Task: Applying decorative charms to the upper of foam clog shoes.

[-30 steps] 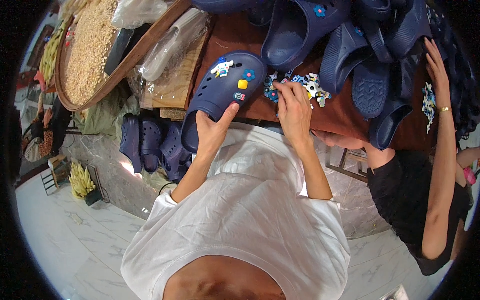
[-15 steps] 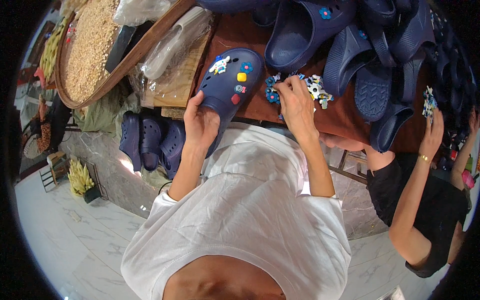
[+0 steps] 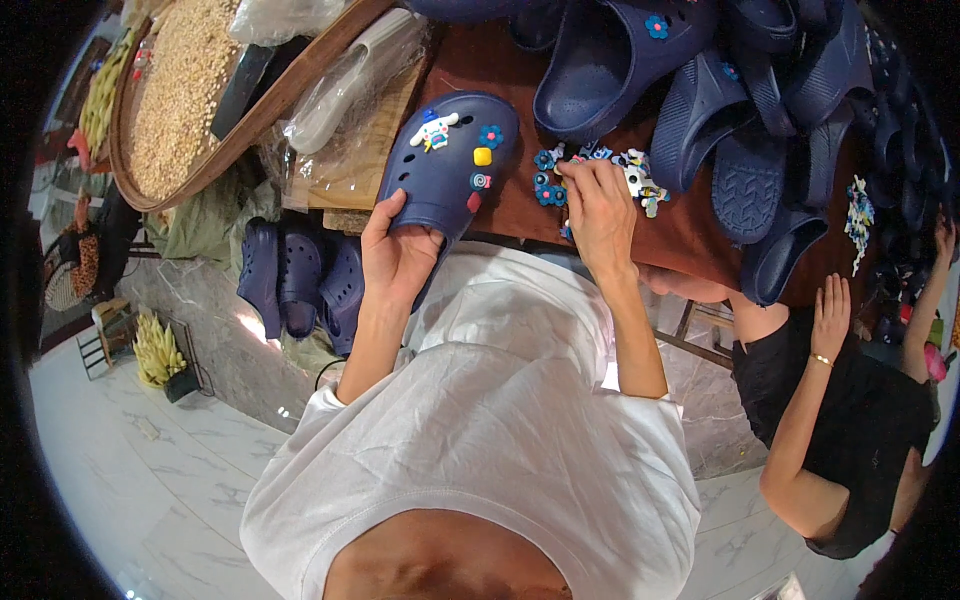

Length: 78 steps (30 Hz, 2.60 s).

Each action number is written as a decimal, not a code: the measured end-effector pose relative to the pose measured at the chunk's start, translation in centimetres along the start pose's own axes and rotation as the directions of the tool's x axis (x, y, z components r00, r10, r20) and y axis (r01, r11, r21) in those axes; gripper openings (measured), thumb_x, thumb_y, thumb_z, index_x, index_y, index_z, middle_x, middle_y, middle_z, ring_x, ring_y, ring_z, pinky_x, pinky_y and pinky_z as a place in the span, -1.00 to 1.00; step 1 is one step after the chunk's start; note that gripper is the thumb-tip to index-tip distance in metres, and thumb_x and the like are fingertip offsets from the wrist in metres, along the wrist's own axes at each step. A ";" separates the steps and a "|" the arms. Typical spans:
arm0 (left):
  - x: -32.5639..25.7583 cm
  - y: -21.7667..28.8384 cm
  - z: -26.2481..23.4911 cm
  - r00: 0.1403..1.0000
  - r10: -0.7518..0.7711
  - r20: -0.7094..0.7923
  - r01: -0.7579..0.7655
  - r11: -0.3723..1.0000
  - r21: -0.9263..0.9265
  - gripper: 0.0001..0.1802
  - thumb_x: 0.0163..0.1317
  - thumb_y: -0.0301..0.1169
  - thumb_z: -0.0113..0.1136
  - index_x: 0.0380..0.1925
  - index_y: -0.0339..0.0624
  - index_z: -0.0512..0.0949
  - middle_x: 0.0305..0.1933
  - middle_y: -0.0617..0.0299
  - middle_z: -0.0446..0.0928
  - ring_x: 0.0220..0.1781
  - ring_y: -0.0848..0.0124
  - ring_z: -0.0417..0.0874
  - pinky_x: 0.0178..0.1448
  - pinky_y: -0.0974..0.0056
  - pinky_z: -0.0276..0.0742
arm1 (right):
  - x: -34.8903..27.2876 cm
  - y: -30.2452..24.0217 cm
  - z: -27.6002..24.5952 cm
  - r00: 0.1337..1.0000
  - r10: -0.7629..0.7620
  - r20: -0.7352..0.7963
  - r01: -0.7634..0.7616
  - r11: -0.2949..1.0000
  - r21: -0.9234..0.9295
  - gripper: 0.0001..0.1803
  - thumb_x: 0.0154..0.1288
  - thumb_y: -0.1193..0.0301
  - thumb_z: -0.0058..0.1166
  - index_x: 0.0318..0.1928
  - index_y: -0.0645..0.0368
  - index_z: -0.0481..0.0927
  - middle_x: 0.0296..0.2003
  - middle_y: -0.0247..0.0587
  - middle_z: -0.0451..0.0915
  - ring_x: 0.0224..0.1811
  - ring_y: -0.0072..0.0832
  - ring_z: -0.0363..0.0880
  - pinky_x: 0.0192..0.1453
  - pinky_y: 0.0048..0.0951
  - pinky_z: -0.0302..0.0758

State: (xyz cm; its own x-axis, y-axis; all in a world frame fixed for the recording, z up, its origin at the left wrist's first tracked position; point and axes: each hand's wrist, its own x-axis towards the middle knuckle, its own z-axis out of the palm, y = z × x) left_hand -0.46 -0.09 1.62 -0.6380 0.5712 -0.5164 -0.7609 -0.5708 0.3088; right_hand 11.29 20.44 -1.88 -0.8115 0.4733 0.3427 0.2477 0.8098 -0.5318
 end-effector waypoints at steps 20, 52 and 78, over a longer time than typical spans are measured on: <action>-1.4 0.4 -0.6 0.988 0.143 -0.058 -0.127 0.966 0.226 -0.60 0.22 -0.44 0.15 0.05 -0.35 0.41 0.04 0.10 0.50 0.07 0.31 0.53 0.20 0.17 0.39 | -1.9 -1.7 0.1 0.998 0.033 0.060 -0.037 0.998 0.056 -0.80 0.07 0.43 0.24 -0.29 0.16 0.54 -0.28 -0.16 0.51 -0.18 -0.17 0.45 -0.11 -0.22 0.39; -1.6 -1.2 -0.4 0.983 0.181 0.006 -0.176 0.946 0.273 -0.48 0.19 -0.58 0.18 0.18 -0.24 0.31 0.14 0.13 0.43 0.15 0.31 0.49 0.27 0.17 0.39 | -0.5 0.6 -1.3 0.988 0.137 -0.066 -0.142 0.987 -0.075 -0.86 0.20 0.46 0.12 -0.23 0.20 0.62 -0.33 -0.11 0.55 -0.22 -0.15 0.52 -0.14 -0.21 0.42; -2.4 -3.1 0.1 0.973 0.215 -0.085 -0.184 0.943 0.278 -0.73 0.31 -0.24 0.16 -0.12 -0.17 0.50 -0.20 0.29 0.56 -0.18 0.53 0.57 -0.09 0.38 0.51 | -0.1 -10.7 0.2 0.868 -0.489 -0.084 0.495 0.839 0.228 -0.77 0.02 0.51 0.13 -0.23 0.16 0.60 -0.29 -0.27 0.60 -0.11 -0.35 0.63 0.01 -0.31 0.55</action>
State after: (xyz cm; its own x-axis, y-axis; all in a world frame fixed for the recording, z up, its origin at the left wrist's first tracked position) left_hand 3.38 0.40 1.98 -0.7743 0.3826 -0.5041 -0.6328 -0.4791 0.6082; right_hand 8.63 11.69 3.60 -0.7810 0.0441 0.6230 -0.3143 0.8343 -0.4530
